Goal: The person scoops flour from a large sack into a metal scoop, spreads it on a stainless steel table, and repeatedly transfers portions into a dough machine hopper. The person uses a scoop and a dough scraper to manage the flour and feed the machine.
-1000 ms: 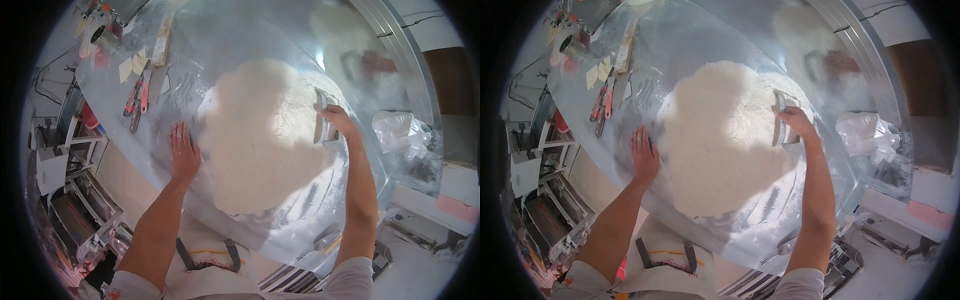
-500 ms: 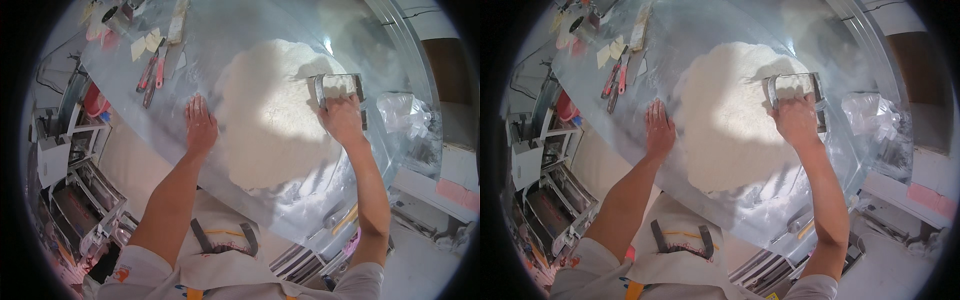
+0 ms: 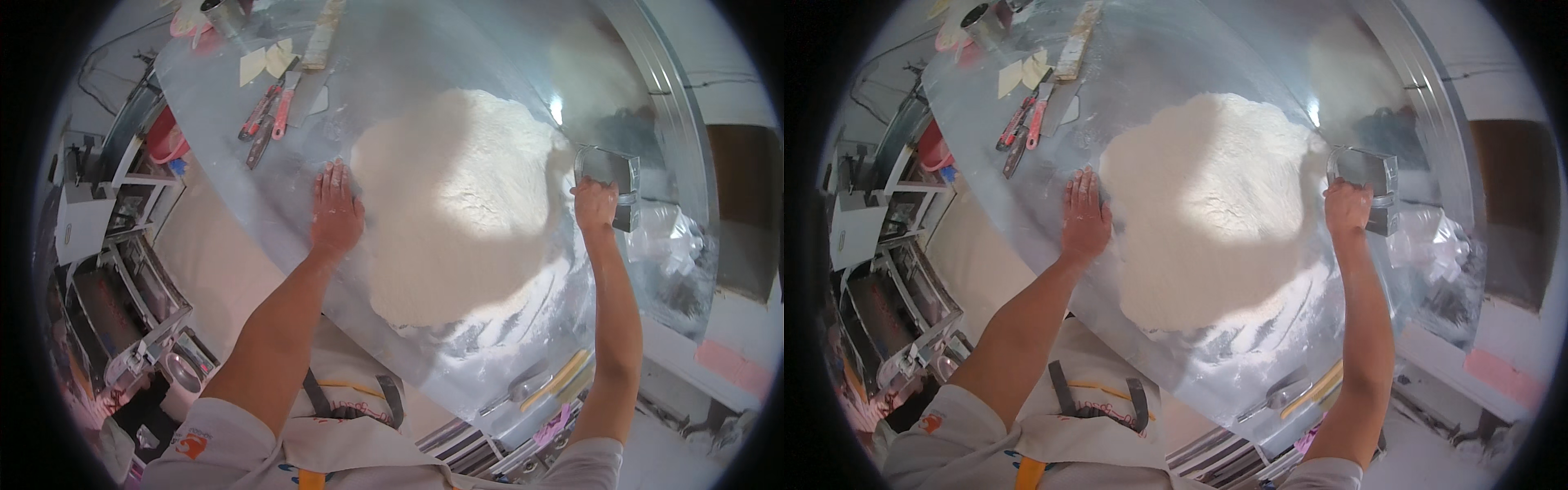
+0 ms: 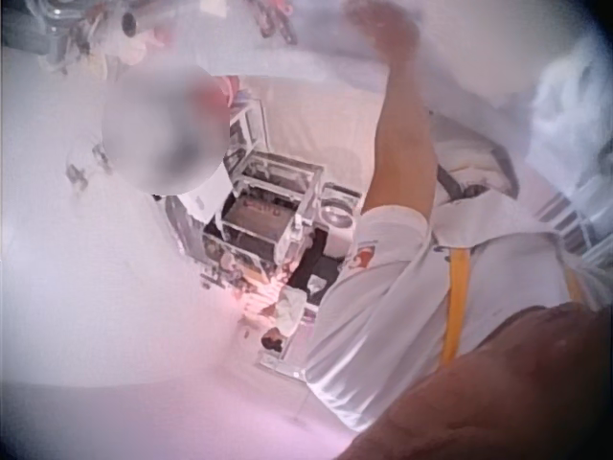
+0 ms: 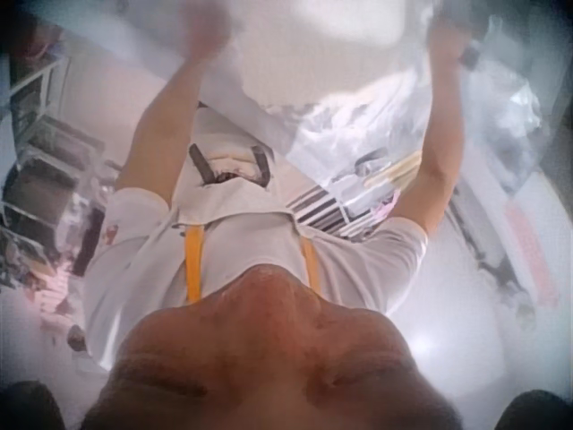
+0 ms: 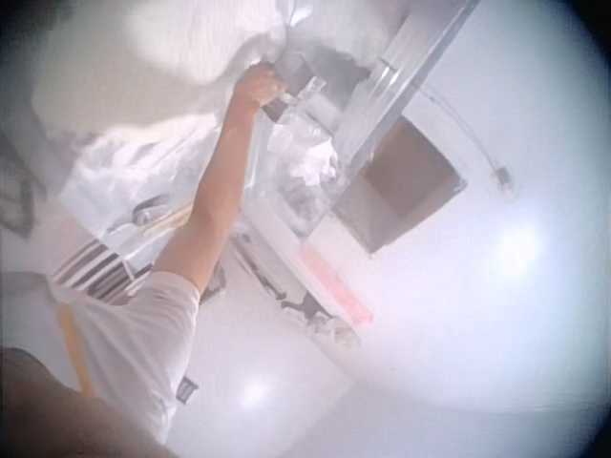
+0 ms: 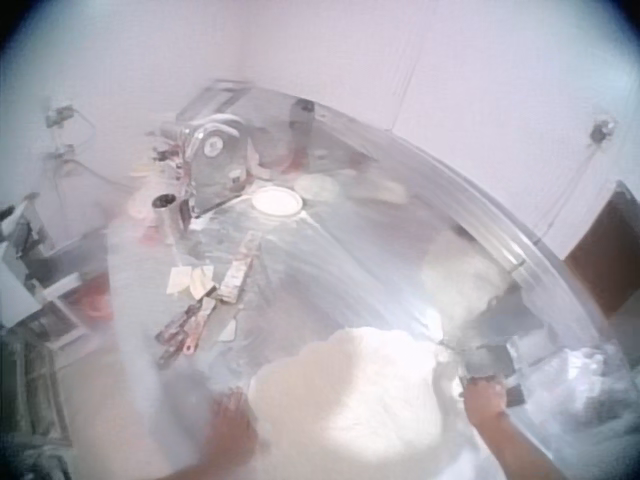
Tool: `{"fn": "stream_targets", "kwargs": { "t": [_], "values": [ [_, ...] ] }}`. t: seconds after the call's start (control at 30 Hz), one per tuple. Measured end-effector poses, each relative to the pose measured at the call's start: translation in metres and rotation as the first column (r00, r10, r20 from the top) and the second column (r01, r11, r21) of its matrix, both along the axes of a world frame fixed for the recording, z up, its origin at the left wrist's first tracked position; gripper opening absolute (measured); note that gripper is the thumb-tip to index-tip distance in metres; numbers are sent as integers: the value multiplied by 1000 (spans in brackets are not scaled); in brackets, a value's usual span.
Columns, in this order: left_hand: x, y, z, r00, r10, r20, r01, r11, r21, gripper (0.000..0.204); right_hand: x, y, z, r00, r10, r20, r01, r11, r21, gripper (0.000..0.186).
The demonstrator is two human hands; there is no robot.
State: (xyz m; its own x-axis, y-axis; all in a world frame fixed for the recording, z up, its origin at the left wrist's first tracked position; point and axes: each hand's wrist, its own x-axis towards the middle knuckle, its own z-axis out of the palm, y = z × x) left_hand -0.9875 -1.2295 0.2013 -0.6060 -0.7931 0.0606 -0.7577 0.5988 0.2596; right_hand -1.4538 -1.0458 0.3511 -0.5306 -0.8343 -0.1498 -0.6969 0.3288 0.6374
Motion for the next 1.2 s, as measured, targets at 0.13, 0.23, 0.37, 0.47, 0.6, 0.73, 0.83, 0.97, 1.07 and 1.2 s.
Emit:
{"fn": "stream_targets", "kwargs": {
  "t": [0.13, 0.23, 0.37, 0.47, 0.6, 0.73, 0.83, 0.97, 1.07, 1.2],
  "values": [
    [27, 15, -16, 978, -4, 209, 51, 975, -218, 69, -64, -46, -80, 969, 220, -116, -207, 972, 113, 19],
    [-2, 13, -36, 979, -36, 200, 61, 990, -125, 73, -184, 8, -144, 994, -96, -59, 96, 995, -2, 32],
    [-3, 12, -40, 813, 179, 554, 175, 833, -525, 67, -124, -45, -233, 980, 192, 42, -197, 963, 183, 31],
    [-7, 17, -13, 987, 29, -157, -5, 989, 149, 78, -95, -49, -203, 954, 301, 19, -296, 922, 248, 29],
    [-13, 25, -14, 980, 65, -188, -39, 990, 136, 80, -73, -63, -183, 917, 397, 34, -387, 868, 310, 28],
    [-8, 25, -15, 970, 56, -235, -19, 988, 154, 80, -59, -48, -168, 901, 431, 35, -415, 839, 350, 27],
    [-7, 25, -23, 979, 37, -200, -25, 998, 63, 78, -46, -36, -158, 892, 451, 38, -432, 823, 369, 26],
    [0, 25, -12, 1000, 27, -15, -27, 999, -26, 72, -34, -4, -153, 889, 452, 66, -442, 813, 378, 25],
    [-5, 27, -53, 890, 211, 404, 60, 824, -563, 68, -18, 31, -132, 906, 411, 105, -418, 823, 384, 25],
    [3, 20, -82, 994, 76, -75, -95, 953, -287, 67, 92, -26, -32, 915, 282, 289, -347, 915, 207, 11]
  ]
}}
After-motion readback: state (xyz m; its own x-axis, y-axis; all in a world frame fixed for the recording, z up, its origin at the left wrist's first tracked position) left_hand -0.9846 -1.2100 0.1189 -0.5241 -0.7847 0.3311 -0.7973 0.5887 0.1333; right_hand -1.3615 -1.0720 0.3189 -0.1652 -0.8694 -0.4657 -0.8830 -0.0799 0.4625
